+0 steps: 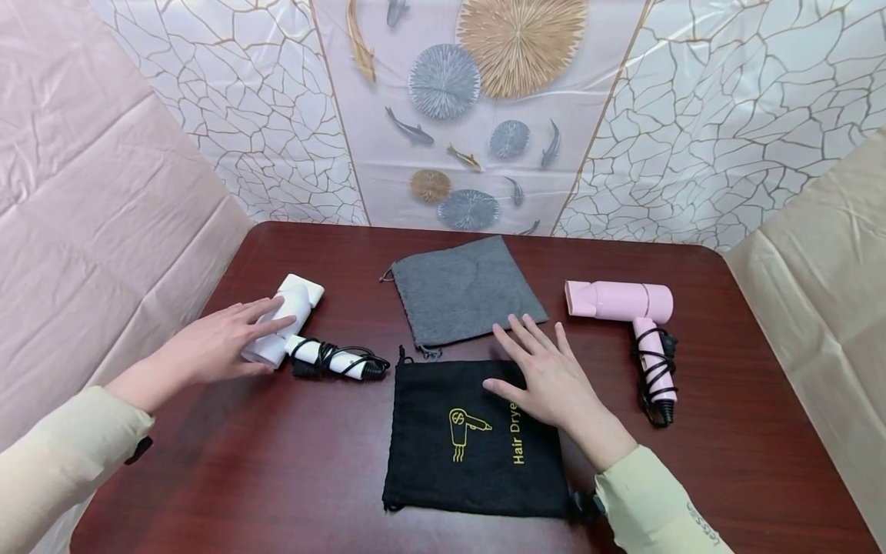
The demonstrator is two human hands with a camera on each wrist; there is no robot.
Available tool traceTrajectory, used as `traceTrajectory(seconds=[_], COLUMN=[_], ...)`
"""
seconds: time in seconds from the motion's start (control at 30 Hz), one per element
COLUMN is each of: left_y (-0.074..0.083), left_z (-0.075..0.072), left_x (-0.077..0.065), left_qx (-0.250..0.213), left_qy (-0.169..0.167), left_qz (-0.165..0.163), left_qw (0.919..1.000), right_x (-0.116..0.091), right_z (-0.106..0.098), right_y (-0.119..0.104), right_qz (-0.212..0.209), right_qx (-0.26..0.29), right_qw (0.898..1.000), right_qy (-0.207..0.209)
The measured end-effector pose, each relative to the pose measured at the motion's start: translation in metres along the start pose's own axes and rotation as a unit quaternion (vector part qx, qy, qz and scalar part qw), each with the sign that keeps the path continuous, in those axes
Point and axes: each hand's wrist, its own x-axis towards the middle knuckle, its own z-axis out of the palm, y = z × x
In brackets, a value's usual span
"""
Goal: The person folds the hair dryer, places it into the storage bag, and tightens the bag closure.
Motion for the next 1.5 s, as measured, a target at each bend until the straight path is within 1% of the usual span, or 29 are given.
traceTrajectory(seconds=[0.1, 0.2, 0.4, 0.5, 0.63, 0.73, 0.87, 1.0, 1.13, 1.3, 1.4, 1.5], left_y=[0.000, 0.001, 0.004, 0.005, 0.008, 0.011, 0.018, 0.027, 0.038, 0.052, 0.060, 0.065], left_z=[0.003, 0.005, 0.016, 0.021, 0.025, 0.027, 0.029, 0.031, 0.033, 0.036, 0.037, 0.037], left_x=[-0.001, -0.001, -0.004, -0.006, -0.007, -0.009, -0.011, -0.012, -0.008, -0.003, 0.000, 0.002], left_qx=[-0.008, -0.019, -0.037, -0.040, -0.048, -0.056, -0.056, -0.044, -0.033, -0.024, -0.023, -0.028], left_qy=[0.006, 0.011, 0.033, 0.044, 0.059, 0.069, 0.079, 0.088, 0.104, 0.128, 0.127, 0.119], left_qz=[-0.003, -0.015, -0.041, -0.047, -0.053, -0.066, -0.094, -0.124, -0.152, -0.185, -0.208, -0.229], left_qw=[0.9999, 0.9996, 0.9979, 0.9972, 0.9956, 0.9939, 0.9909, 0.9873, 0.9824, 0.9741, 0.9695, 0.9658], right_x=[0.000, 0.000, -0.001, -0.001, -0.001, 0.000, 0.001, 0.003, 0.003, 0.004, 0.005, 0.005], right_z=[0.000, 0.001, 0.003, 0.004, 0.003, 0.002, 0.000, -0.002, -0.002, -0.003, -0.004, -0.004], right_y=[0.000, -0.001, -0.002, -0.002, -0.004, -0.004, -0.004, -0.004, -0.004, -0.005, -0.006, -0.007], right_qz=[-0.003, -0.005, -0.014, -0.020, -0.024, -0.025, -0.026, -0.027, -0.031, -0.038, -0.040, -0.043], right_qx=[-0.002, -0.002, 0.001, 0.002, -0.001, -0.003, -0.005, -0.005, -0.008, -0.014, -0.014, -0.012], right_qw=[1.000, 1.000, 1.000, 1.000, 1.000, 1.000, 0.999, 0.999, 0.999, 0.999, 0.999, 0.999], right_qy=[0.001, 0.000, -0.005, -0.005, -0.007, -0.011, -0.018, -0.024, -0.025, -0.026, -0.027, -0.028])
